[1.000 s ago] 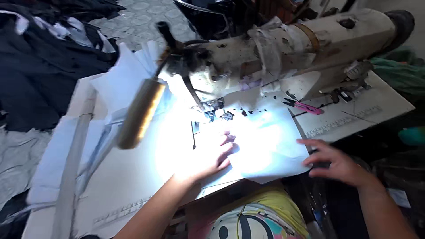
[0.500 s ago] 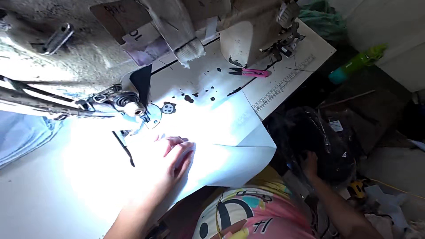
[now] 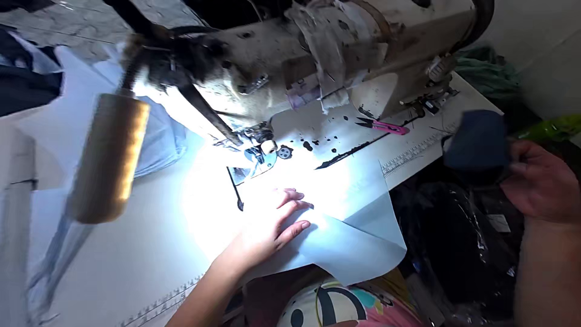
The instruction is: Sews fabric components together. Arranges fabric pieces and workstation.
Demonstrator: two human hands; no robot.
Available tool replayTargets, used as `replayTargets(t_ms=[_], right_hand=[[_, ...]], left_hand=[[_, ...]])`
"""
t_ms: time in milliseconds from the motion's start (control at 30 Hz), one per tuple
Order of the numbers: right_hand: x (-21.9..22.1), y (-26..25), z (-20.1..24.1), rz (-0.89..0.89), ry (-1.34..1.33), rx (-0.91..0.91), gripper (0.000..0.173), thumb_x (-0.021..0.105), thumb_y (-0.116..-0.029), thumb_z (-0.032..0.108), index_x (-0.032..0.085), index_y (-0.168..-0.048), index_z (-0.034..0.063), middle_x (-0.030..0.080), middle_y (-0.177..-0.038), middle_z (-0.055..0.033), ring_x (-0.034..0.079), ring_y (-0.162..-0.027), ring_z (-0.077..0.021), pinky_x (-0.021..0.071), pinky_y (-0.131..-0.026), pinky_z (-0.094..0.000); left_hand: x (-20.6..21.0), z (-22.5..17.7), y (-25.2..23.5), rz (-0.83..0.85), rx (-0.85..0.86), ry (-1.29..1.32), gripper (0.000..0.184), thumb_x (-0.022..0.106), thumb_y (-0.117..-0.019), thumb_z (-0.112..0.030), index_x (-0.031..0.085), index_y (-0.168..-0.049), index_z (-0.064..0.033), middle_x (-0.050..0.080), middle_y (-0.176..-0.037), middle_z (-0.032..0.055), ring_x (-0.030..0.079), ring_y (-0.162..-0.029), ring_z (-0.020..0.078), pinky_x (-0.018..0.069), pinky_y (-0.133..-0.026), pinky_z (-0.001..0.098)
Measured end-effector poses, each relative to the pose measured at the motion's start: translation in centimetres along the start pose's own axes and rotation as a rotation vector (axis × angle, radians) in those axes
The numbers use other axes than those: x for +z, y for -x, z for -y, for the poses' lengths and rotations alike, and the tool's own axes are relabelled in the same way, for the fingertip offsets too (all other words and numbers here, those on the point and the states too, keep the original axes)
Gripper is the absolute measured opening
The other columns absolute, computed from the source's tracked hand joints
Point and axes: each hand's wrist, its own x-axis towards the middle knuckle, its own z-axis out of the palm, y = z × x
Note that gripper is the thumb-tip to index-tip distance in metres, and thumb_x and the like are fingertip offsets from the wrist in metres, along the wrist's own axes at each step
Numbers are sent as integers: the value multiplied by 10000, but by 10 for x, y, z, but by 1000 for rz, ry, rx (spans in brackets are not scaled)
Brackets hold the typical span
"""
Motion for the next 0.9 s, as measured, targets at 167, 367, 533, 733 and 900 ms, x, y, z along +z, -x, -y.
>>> replayTargets(t_ms=[167, 367, 533, 733, 900], right_hand=[[166, -11, 23, 682, 431, -319, 127, 648, -880, 114, 665, -837, -4, 710, -1154, -166, 704, -1034, -234, 572, -815, -390], [203, 7, -18, 758, 540, -367, 477, 716, -889, 464, 724, -1156, 69, 603, -1426, -170, 544, -1357, -362, 378, -1120, -615], [213, 39, -39, 397, 719, -689, 550, 508, -950, 616, 662, -1283, 206, 662, -1357, -84, 603, -1292, -280, 393, -1095, -581], [217, 7, -36, 42, 799, -808, 230, 550, -956, 78, 752, -1003, 179, 769, -980, -24, 718, -1013, -210, 431, -1060, -500], [162, 14, -18, 176, 695, -861, 218, 434, -1082, 209, 625, -977, 205, 708, -935, 33, 650, -1057, -97, 311, -1152, -358]], left_hand=[[-6, -15, 1, -42, -150, 139, 750, 305, -1011, -659, 757, -1150, -78, 691, -1208, 147, 623, -1182, 208, 475, -1010, 375], [10, -22, 0, -235, -549, 272, 333, 575, -992, -267, 742, -1029, 19, 721, -1063, 137, 685, -1018, 150, 549, -924, 362], [8, -34, -5, -333, -680, 315, 351, 527, -1023, -255, 693, -1119, 38, 741, -997, 94, 695, -957, 60, 555, -890, 289], [14, -29, -1, -347, -593, 305, 328, 521, -1004, -224, 702, -1069, 42, 736, -941, 76, 687, -885, 26, 555, -823, 234], [12, -28, 2, -328, -614, 106, 349, 527, -977, -267, 736, -950, 11, 738, -849, 109, 724, -806, 167, 584, -726, 388]])
